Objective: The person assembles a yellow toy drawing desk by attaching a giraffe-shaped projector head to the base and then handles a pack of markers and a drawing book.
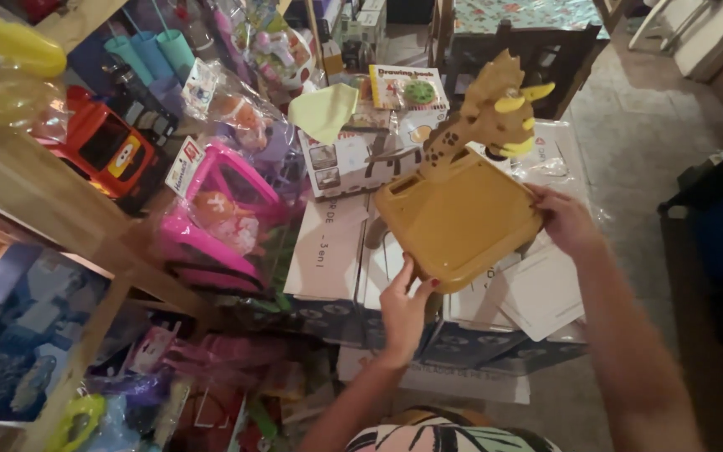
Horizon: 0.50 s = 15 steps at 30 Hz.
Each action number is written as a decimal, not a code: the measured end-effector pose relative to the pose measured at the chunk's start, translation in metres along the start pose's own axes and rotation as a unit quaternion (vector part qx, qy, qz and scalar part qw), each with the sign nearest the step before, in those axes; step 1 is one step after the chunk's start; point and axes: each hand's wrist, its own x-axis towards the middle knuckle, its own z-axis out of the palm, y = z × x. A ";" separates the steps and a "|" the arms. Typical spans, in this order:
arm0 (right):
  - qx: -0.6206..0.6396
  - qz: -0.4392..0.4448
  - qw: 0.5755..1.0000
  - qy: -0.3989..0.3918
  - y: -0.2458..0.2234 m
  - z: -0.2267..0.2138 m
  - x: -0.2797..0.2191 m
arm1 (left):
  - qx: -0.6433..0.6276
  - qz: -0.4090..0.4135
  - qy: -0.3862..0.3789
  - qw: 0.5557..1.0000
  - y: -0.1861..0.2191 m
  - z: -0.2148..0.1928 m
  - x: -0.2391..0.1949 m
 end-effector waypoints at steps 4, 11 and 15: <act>0.085 0.098 0.991 -0.040 -0.002 -0.014 0.024 | 0.083 0.034 -0.003 0.996 -0.009 0.003 0.001; 0.066 0.149 0.985 -0.052 0.029 -0.032 0.049 | 0.162 0.002 -0.004 0.987 -0.031 0.004 0.005; 0.061 0.150 0.986 -0.045 0.022 -0.021 0.051 | 0.164 0.009 -0.017 0.986 -0.029 0.001 0.008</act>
